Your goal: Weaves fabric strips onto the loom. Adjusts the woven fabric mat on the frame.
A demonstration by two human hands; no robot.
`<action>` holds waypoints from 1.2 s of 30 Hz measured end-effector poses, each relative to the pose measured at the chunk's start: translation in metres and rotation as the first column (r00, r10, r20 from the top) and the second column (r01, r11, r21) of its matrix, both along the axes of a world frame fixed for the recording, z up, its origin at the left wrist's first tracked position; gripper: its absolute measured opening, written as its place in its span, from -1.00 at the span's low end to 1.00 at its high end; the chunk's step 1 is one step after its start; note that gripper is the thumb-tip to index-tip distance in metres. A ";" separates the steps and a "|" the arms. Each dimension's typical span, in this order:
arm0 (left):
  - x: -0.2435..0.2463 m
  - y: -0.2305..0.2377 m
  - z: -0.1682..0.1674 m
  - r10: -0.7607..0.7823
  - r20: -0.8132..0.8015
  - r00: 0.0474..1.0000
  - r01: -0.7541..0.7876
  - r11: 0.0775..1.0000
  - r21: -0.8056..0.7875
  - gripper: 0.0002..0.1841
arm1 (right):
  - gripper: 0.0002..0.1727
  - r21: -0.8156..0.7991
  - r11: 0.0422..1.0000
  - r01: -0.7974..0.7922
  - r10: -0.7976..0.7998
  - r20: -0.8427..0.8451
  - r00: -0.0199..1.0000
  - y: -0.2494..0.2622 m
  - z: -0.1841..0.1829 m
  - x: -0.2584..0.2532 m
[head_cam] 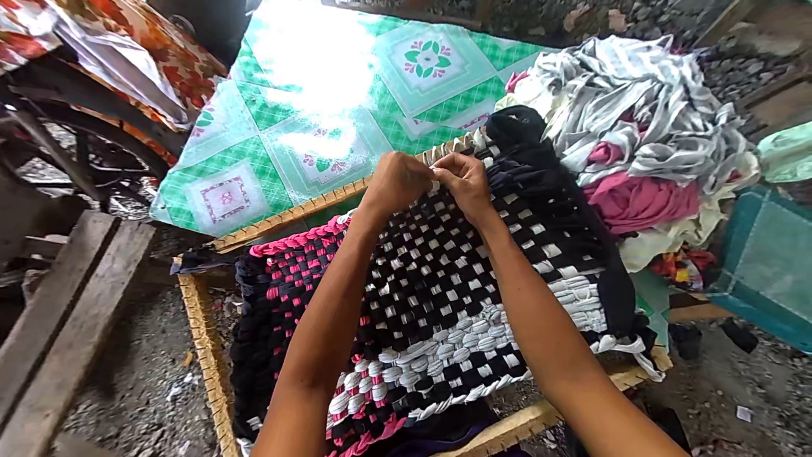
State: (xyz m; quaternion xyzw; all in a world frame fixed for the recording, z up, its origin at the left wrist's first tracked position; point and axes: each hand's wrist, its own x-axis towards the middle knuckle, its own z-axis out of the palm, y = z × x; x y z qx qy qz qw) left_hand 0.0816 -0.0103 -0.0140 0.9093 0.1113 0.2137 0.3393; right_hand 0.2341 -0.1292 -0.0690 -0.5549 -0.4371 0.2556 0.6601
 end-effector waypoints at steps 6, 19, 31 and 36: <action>0.016 -0.005 0.021 0.167 -0.276 0.946 -0.180 0.983 -0.024 -0.72 | -0.81 0.058 0.998 0.015 -0.020 0.096 0.995 -0.006 -0.007 -0.001; 0.011 -0.014 0.016 0.260 -0.217 0.941 -0.217 0.955 0.201 -0.82 | -0.81 0.079 0.957 0.279 -0.285 0.441 0.851 -0.014 0.000 -0.026; 0.017 -0.020 -0.024 0.335 -0.092 0.938 -0.318 0.935 0.156 -0.81 | -0.86 0.056 0.981 0.186 -0.194 0.268 0.944 -0.014 -0.010 -0.022; 0.011 -0.010 -0.042 0.319 0.155 0.935 -0.332 0.941 0.068 -0.87 | -0.76 0.039 0.974 0.224 -0.226 0.252 0.941 -0.012 -0.010 -0.018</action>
